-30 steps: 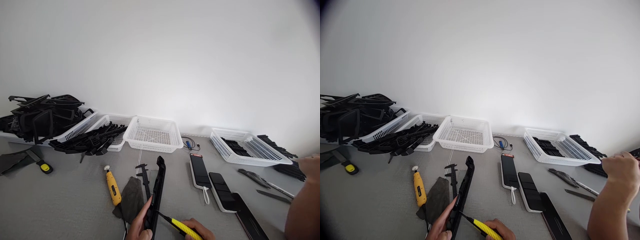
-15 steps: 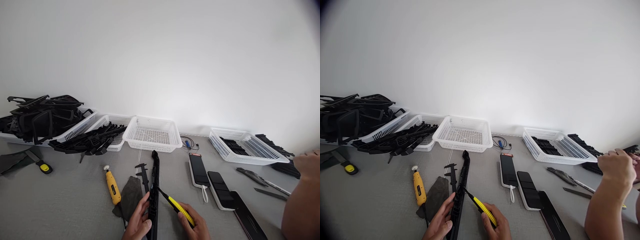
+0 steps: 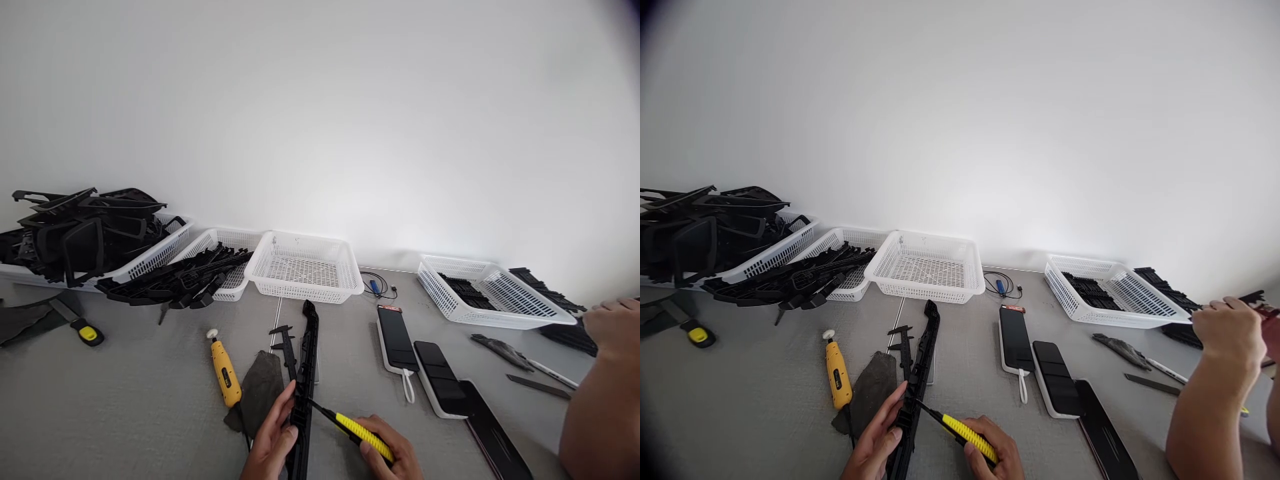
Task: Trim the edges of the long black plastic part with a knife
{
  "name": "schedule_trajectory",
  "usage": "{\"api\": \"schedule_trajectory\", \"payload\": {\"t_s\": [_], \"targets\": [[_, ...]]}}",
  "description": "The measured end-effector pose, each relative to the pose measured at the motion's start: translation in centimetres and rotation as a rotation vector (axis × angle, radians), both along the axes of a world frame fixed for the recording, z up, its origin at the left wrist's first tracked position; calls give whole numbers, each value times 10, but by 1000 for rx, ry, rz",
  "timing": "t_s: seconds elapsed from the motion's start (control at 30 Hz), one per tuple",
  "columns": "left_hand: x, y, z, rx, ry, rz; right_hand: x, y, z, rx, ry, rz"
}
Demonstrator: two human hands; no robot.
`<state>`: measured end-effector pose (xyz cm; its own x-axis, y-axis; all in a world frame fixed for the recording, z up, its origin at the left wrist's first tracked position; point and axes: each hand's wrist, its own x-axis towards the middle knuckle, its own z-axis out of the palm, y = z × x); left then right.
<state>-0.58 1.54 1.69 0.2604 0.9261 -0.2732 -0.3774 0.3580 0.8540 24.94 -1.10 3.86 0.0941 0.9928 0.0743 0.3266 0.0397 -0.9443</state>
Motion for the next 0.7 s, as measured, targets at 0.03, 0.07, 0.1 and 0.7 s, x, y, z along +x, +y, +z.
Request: {"api": "schedule_trajectory", "payload": {"t_s": [0.03,0.07,0.1,0.7], "targets": [[0,0,-1,6,-6,3,0,0,0,-2,5,0],[1,0,-2,19,-13,7,-1,0,0,-3,10,-5],[2,1,-2,30,-16,14,-1,0,1,-5,15,-14],[17,-7,40,71,83,110,12,-11,-3,-53,-18,-16]]}}
